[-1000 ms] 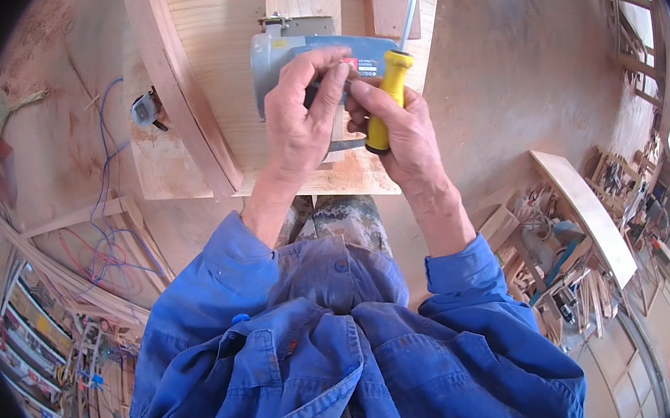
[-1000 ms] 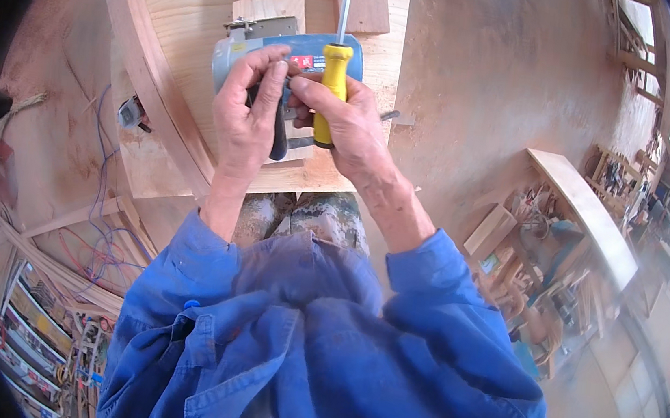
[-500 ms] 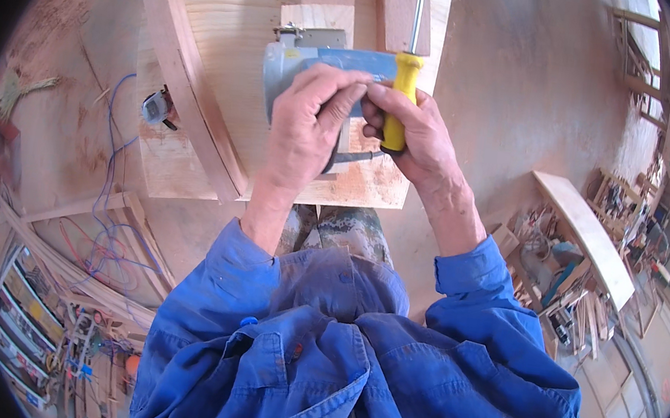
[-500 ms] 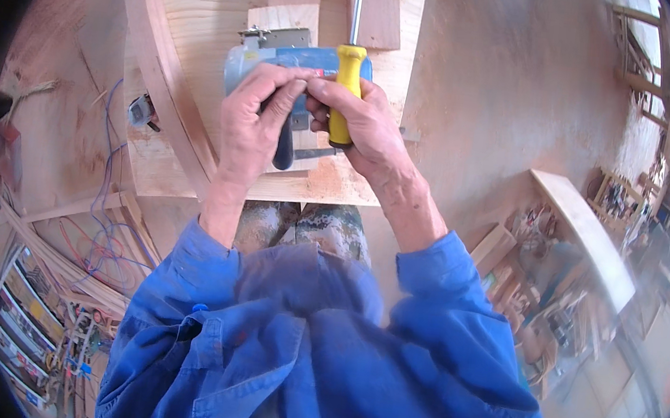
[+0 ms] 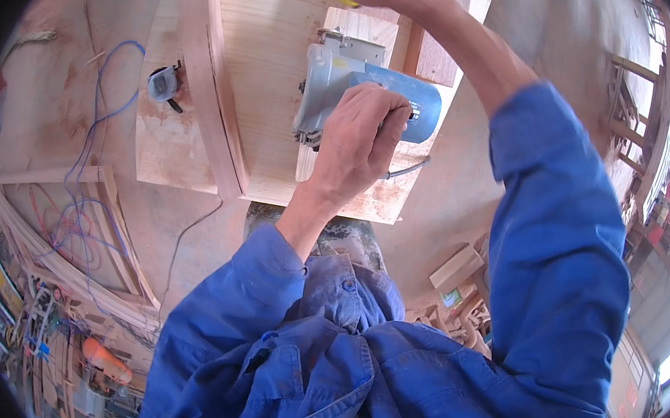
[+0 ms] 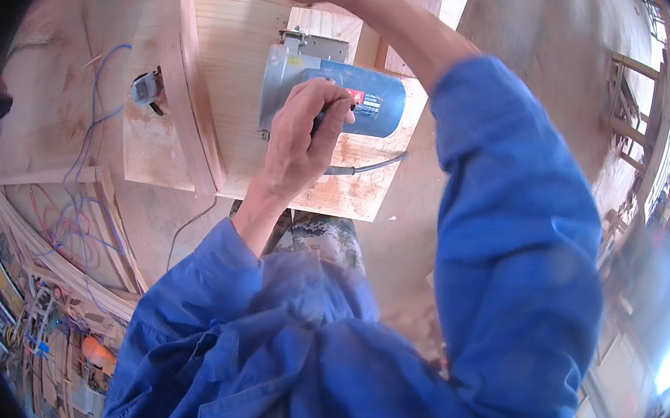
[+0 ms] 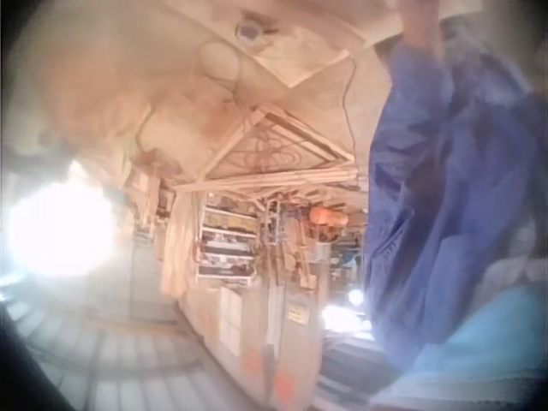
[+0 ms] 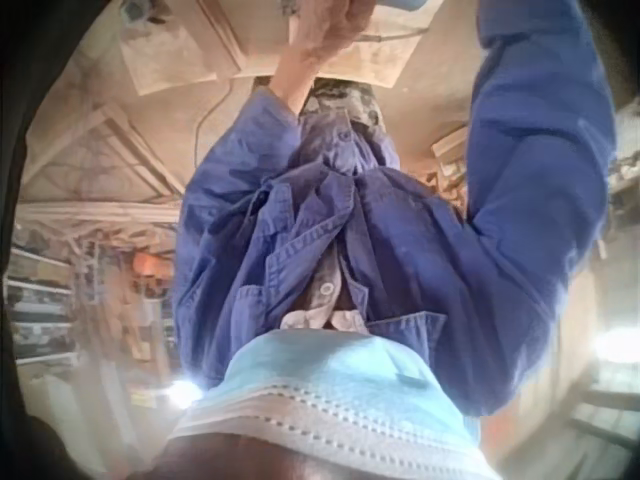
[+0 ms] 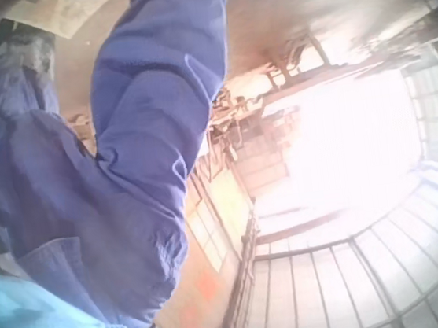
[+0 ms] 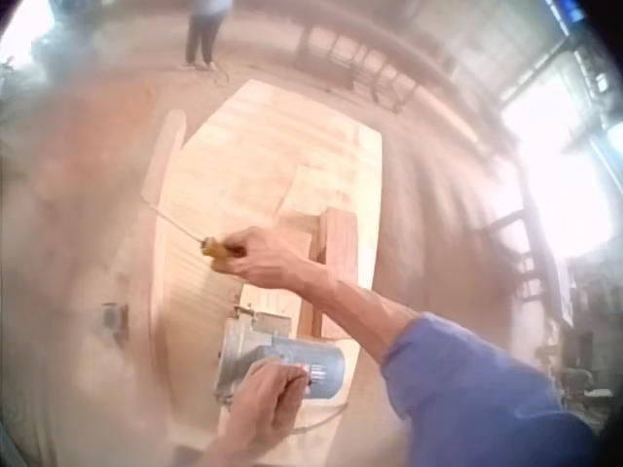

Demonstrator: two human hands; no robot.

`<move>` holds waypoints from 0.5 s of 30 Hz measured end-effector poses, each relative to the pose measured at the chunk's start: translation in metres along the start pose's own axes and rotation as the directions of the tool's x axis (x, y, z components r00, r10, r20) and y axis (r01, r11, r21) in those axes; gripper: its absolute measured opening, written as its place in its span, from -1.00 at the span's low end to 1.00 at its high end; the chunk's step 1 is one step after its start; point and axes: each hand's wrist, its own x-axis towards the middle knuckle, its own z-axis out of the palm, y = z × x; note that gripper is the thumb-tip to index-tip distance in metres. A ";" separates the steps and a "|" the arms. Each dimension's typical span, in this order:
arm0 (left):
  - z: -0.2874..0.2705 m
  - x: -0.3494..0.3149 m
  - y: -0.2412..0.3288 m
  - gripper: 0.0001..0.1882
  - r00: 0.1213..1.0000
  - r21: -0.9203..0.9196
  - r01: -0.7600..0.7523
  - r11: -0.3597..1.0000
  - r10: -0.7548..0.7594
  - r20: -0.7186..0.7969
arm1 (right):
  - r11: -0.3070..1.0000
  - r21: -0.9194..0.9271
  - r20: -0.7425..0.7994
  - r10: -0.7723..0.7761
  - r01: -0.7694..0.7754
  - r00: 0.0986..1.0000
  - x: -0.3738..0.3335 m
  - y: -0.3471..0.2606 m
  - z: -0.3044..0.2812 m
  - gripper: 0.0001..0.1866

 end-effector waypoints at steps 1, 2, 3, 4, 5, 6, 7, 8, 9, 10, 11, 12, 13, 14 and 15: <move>0.001 0.001 0.000 -0.96 1.000 -0.017 0.000 1.000 0.000 0.009 | 0.988 -0.150 0.066 0.054 -0.043 0.996 0.020 0.001 0.005 -0.51; 0.007 0.003 0.002 -0.96 1.000 -0.049 -0.007 0.999 0.008 0.008 | 0.986 -0.164 -0.002 -0.008 0.008 1.000 0.033 0.022 0.017 -0.49; 0.005 0.001 0.000 -0.97 1.000 -0.037 0.005 0.999 -0.005 -0.004 | 0.979 -0.200 0.065 -0.021 0.034 0.998 0.056 0.030 0.036 -0.52; 0.007 0.001 0.000 -0.97 1.000 -0.052 0.006 0.999 -0.006 -0.013 | 0.972 -0.233 0.229 0.015 0.040 0.973 0.067 0.030 0.039 -0.55; 0.008 0.001 -0.001 -0.97 1.000 -0.040 -0.011 0.999 0.010 -0.021 | 0.962 -0.253 0.318 -0.017 0.102 0.948 0.075 0.032 0.040 -0.58; 0.009 0.002 -0.002 -0.97 0.999 -0.032 -0.029 0.999 0.028 -0.027 | 0.950 -0.267 0.404 -0.042 0.162 0.914 0.079 0.035 0.041 -0.60; 0.011 0.000 -0.002 -0.96 0.999 -0.025 -0.039 0.999 0.038 -0.031 | 0.949 -0.275 0.384 -0.040 0.156 0.922 0.079 0.037 0.045 -0.61; 0.010 -0.001 -0.002 -0.97 0.999 -0.046 -0.005 0.999 0.003 -0.045 | 0.947 -0.275 0.368 -0.057 0.167 0.928 0.084 0.032 0.052 -0.62; 0.009 -0.002 -0.001 -0.95 0.998 -0.069 0.028 0.997 -0.032 -0.057 | 0.944 -0.278 0.351 -0.072 0.178 0.933 0.086 0.029 0.057 -0.63; 0.009 -0.003 0.000 -0.92 0.996 -0.096 0.057 0.994 -0.064 -0.067 | 0.948 -0.268 0.333 -0.075 0.171 0.940 0.087 0.031 0.058 -0.63; 0.010 -0.003 -0.001 -0.93 0.996 -0.080 0.038 0.996 -0.044 -0.073 | 0.951 -0.259 0.316 -0.079 0.166 0.946 0.087 0.033 0.059 -0.62; 0.010 -0.004 -0.002 -0.94 0.996 -0.085 0.047 0.995 -0.053 -0.074 | 0.950 -0.262 0.304 -0.084 0.168 0.949 0.088 0.034 0.059 -0.62; 0.011 -0.004 -0.002 -0.94 0.995 -0.088 0.055 0.995 -0.062 -0.076 | 0.951 -0.258 0.300 -0.090 0.172 0.950 0.086 0.034 0.061 -0.62; 0.011 -0.005 -0.002 -0.95 0.994 -0.089 0.063 0.994 -0.070 -0.080 | 0.952 -0.253 0.297 -0.092 0.171 0.950 0.090 0.036 0.063 -0.62; 0.011 -0.005 -0.003 -0.96 0.994 -0.095 0.079 0.992 -0.086 -0.072 | 0.954 -0.251 0.293 -0.087 0.165 0.952 0.090 0.037 0.061 -0.62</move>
